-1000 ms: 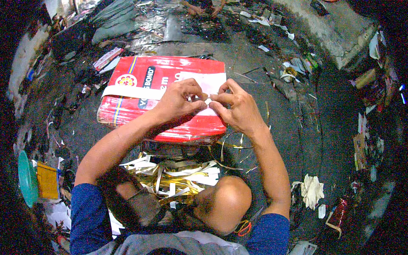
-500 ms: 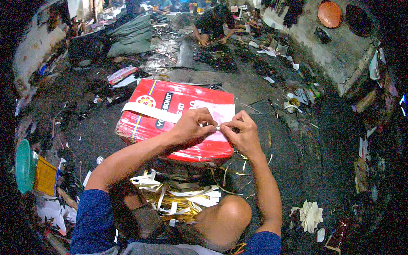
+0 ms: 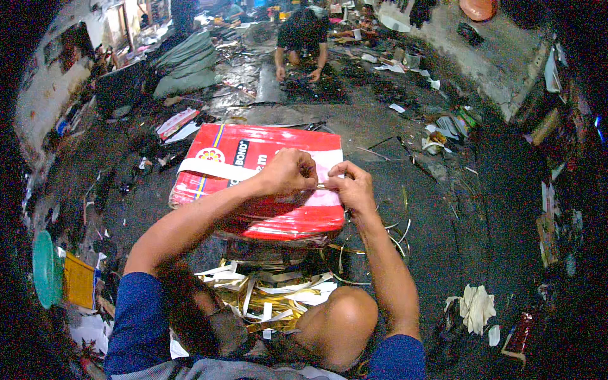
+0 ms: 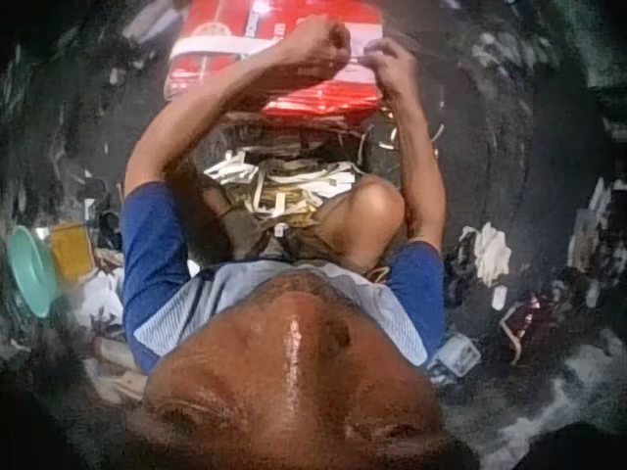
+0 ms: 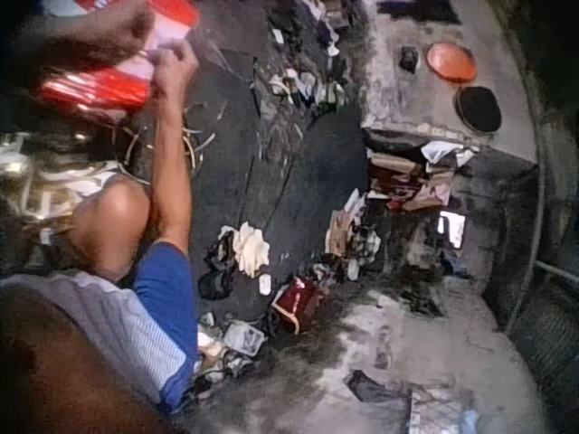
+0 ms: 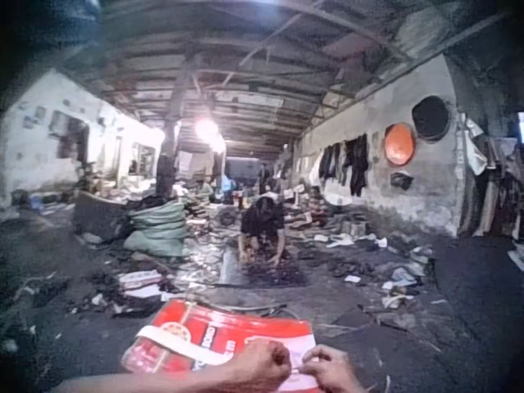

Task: The person sits on the floor and wraps a red cardboard box with a white ribbon. They repeatedly pull the ribbon across the box, tuck it under, and adjust it to secure the package.

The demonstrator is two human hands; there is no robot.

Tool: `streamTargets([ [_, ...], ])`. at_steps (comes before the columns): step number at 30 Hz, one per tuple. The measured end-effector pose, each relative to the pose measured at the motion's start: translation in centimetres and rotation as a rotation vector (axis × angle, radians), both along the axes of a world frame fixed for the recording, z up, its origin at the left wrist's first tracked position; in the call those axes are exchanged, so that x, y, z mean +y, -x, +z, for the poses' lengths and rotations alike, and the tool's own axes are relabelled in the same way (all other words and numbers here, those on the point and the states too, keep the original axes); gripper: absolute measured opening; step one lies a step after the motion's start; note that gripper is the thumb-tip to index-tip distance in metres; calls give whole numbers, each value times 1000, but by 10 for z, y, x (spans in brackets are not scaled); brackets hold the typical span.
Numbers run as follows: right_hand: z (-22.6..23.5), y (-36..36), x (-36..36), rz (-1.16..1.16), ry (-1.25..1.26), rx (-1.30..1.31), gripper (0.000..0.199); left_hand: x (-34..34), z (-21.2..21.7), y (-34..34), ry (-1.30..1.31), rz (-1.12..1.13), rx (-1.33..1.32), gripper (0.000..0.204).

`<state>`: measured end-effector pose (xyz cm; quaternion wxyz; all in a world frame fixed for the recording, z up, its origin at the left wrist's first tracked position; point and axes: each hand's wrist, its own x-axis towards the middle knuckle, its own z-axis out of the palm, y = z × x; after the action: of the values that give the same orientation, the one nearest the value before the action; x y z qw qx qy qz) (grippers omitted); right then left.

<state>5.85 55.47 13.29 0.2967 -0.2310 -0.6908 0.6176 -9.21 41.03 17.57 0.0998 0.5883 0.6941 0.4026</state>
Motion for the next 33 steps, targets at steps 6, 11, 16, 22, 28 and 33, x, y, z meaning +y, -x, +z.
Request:
streamTargets([
  [6,7,-17,-21,-72,-112,95,25,8,-12,2,-172,-125,54,12],
  [11,-10,-21,-7,-14,-358,16,34,16,-21,-24,-292,-69,-135,11],
  [16,-30,-28,-6,49,193,224,23,20,-21,-32,-341,-120,-173,9],
  [22,-30,-36,-9,190,816,278,16,30,-22,-32,-362,-136,-124,8],
  [28,26,-22,24,-96,-139,-236,51,31,-23,-37,-383,-131,-195,10],
  [33,15,10,30,-236,-732,-337,37,27,-27,-29,-386,-104,-147,7],
])
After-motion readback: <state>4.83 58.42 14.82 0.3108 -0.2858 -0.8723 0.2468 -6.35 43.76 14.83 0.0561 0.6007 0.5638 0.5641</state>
